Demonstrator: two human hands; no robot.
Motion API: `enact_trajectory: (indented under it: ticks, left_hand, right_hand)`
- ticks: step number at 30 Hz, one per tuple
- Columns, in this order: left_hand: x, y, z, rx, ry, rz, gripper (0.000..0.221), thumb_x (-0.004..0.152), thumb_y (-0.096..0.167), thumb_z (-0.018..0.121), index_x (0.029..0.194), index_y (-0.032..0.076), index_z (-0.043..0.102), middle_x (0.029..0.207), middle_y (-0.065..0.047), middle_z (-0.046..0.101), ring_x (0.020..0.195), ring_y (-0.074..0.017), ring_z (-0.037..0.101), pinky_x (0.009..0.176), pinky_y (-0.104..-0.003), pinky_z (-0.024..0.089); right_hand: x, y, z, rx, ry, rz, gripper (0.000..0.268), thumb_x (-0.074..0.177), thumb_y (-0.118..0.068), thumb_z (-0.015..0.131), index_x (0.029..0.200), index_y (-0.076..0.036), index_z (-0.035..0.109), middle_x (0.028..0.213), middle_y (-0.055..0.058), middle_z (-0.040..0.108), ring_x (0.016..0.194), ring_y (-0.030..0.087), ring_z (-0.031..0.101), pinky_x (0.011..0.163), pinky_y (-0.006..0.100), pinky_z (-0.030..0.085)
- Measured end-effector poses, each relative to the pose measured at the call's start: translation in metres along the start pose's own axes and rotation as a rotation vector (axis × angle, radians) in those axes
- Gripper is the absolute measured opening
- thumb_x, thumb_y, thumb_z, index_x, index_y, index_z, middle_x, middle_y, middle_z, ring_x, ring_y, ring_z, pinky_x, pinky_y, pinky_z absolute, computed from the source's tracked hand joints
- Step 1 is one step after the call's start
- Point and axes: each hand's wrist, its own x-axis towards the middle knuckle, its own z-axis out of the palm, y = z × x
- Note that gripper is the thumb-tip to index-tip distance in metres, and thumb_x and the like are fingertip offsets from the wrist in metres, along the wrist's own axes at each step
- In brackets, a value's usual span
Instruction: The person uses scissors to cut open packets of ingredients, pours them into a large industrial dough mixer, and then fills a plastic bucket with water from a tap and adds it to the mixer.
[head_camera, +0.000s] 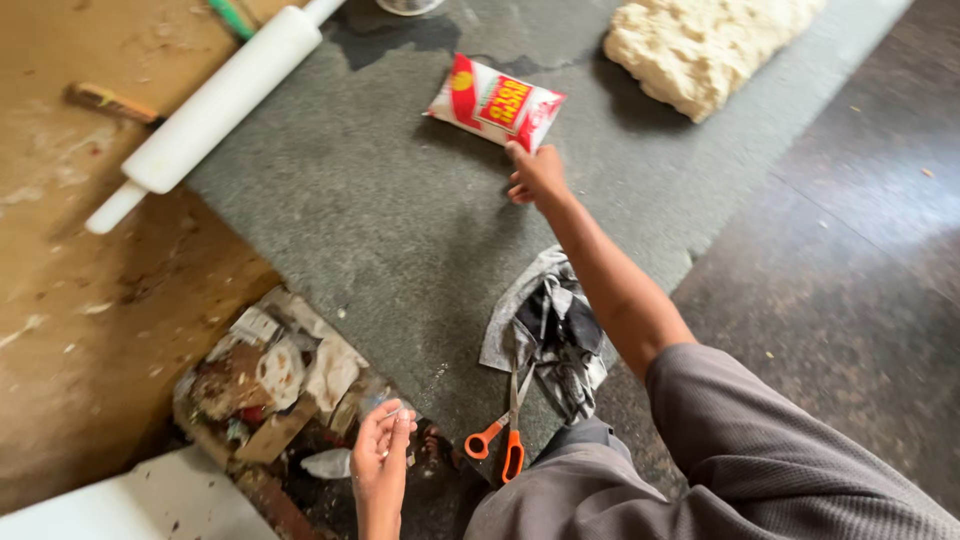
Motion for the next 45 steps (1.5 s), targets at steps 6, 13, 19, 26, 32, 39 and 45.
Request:
enact_trajectory:
  ticks: [6,13,19,26,32,39,45]
  left_hand:
    - [-0.013,0.003,-0.01,-0.055,0.145,0.059,0.038,0.097,0.023,0.064,0.128,0.001,0.061,0.109,-0.011,0.076,0.1,-0.0163,0.07,0.088,-0.03,0.053]
    - [-0.015,0.004,-0.016,-0.095,0.044,0.178,0.04,0.096,0.024,0.066,0.129,0.003,0.062,0.103,-0.007,0.073,0.097,-0.0143,0.068,0.085,-0.031,0.053]
    - [-0.017,0.009,-0.022,-0.015,-0.088,0.277,0.037,0.098,0.026,0.066,0.126,0.003,0.063,0.1,-0.004,0.073,0.094,-0.0118,0.069,0.087,-0.028,0.053]
    - [0.002,-0.007,-0.026,0.053,-0.127,0.308,0.035,0.096,0.027,0.069,0.121,0.003,0.066,0.101,-0.005,0.074,0.092,-0.0133,0.068,0.085,-0.029,0.055]
    - [0.03,-0.014,-0.006,0.242,-0.012,0.599,0.033,0.094,0.03,0.075,0.116,0.006,0.068,0.108,-0.011,0.074,0.104,-0.0262,0.068,0.09,-0.039,0.054]
    - [0.046,0.0,0.021,0.441,-0.162,0.639,0.043,0.093,0.034,0.073,0.125,0.008,0.065,0.132,-0.014,0.067,0.124,-0.0344,0.062,0.105,-0.043,0.048]
    - [0.054,-0.021,0.036,0.485,-0.336,0.78,0.07,0.095,0.03,0.073,0.151,0.001,0.041,0.155,-0.024,0.045,0.144,-0.0396,0.043,0.116,-0.045,0.038]
  right_hand:
    - [0.038,0.001,0.022,0.019,0.024,-0.157,0.02,0.091,-0.013,0.056,0.092,0.001,0.071,0.065,0.013,0.069,0.043,0.019,0.064,0.037,0.035,0.05]
    - [-0.1,0.019,0.045,-0.102,-0.3,-0.335,0.02,0.098,-0.015,0.06,0.086,0.0,0.064,0.064,0.01,0.067,0.05,0.016,0.064,0.045,0.032,0.053]
    - [-0.217,0.069,0.01,-0.498,-0.776,-0.428,0.024,0.099,-0.015,0.059,0.082,0.002,0.058,0.066,0.007,0.069,0.058,0.014,0.066,0.053,0.031,0.052]
    - [-0.307,0.113,-0.05,-0.84,-0.897,-0.414,0.023,0.094,-0.026,0.067,0.084,-0.006,0.071,0.07,0.005,0.071,0.061,0.016,0.069,0.057,0.034,0.055]
    - [-0.379,0.137,-0.067,-0.939,-0.609,-0.334,0.029,0.09,-0.035,0.073,0.087,-0.007,0.072,0.072,0.012,0.072,0.065,0.025,0.07,0.062,0.041,0.055]
    - [-0.403,0.14,-0.064,-1.055,-0.588,-0.35,0.028,0.082,-0.037,0.076,0.103,-0.018,0.073,0.083,0.008,0.076,0.077,0.031,0.073,0.066,0.045,0.056]
    - [-0.389,0.151,-0.094,-1.144,-0.435,-0.291,0.03,0.084,-0.04,0.077,0.093,-0.012,0.068,0.084,0.01,0.075,0.08,0.032,0.072,0.069,0.047,0.055]
